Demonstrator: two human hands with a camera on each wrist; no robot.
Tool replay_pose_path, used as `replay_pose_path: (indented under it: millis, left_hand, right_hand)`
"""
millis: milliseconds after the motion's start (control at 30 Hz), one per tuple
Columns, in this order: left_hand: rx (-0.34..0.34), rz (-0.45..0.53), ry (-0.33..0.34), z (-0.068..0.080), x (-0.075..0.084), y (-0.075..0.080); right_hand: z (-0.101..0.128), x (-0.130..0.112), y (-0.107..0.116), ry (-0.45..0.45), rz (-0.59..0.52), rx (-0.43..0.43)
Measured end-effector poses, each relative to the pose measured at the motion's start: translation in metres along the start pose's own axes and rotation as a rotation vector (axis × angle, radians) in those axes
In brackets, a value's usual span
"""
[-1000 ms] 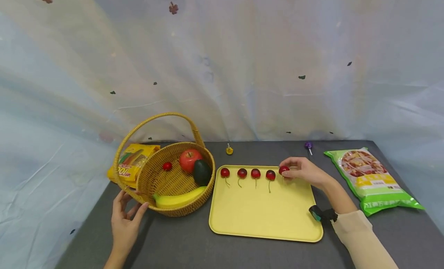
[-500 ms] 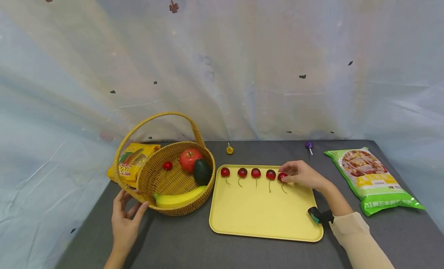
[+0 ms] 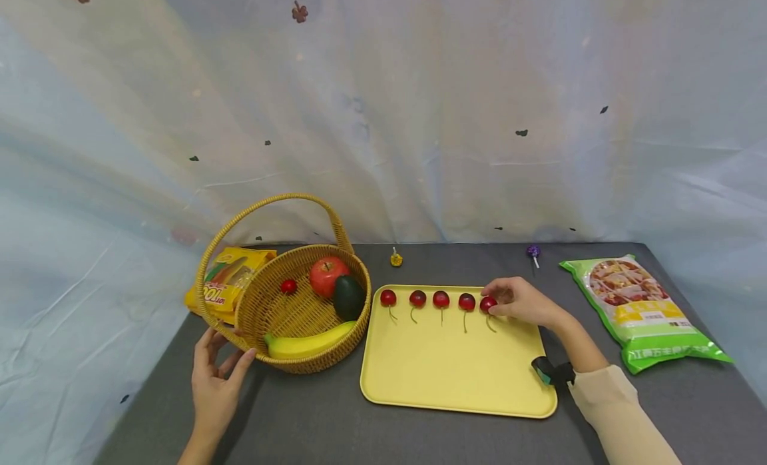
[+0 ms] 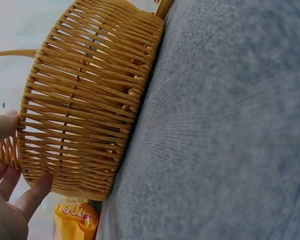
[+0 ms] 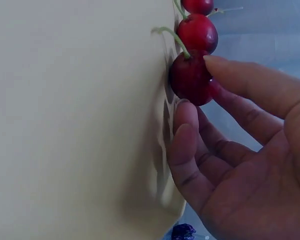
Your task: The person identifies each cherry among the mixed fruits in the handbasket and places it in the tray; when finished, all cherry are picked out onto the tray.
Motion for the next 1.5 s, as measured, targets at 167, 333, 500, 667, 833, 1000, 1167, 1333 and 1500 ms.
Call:
replay_pose_path:
  millis: [167,333,500,667,833,1000,1167,1333,1500]
  left_hand:
    - [0.001,0.004,-0.01,0.0,0.0,0.001]
    - [0.0,0.004,-0.016,0.0,0.0,0.001]
    - [0.002,0.001,0.004,0.0,-0.001,0.002]
    - [0.005,0.006,0.01,0.001,-0.001,0.003]
    - [-0.002,0.004,0.016,0.001,-0.001,0.004]
    - [-0.008,0.008,0.023,0.001,-0.002,0.004]
    - [-0.016,0.03,-0.027,-0.002,-0.004,0.003]
    - [-0.022,0.03,-0.044,-0.003,-0.006,0.001]
    - [-0.02,0.033,-0.043,-0.003,-0.004,0.001]
  right_hand:
    - [-0.003,0.0,0.001,0.007,0.031,0.007]
    - [-0.004,-0.003,0.002,-0.003,0.061,0.008]
    - [-0.01,-0.015,0.007,0.03,0.103,0.05]
    - [-0.036,-0.035,0.005,0.094,0.085,0.083]
    - [-0.084,-0.065,-0.017,0.181,0.006,0.041]
    - [-0.138,-0.1,-0.052,0.283,-0.084,-0.055]
    - [-0.188,-0.135,-0.093,0.386,-0.152,-0.179]
    - [-0.226,-0.162,-0.133,0.44,-0.179,-0.287]
    - [-0.251,-0.175,-0.162,0.395,-0.192,-0.325]
Point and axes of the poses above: each hand's wrist, its own z-axis away from the middle knuckle, its own y-axis out of the back of the hand, x = y × z, the point moved 4 cm from there along -z, towards the middle knuckle, and after that the axes turned 15 degrees about y, right-handed, at the moved point
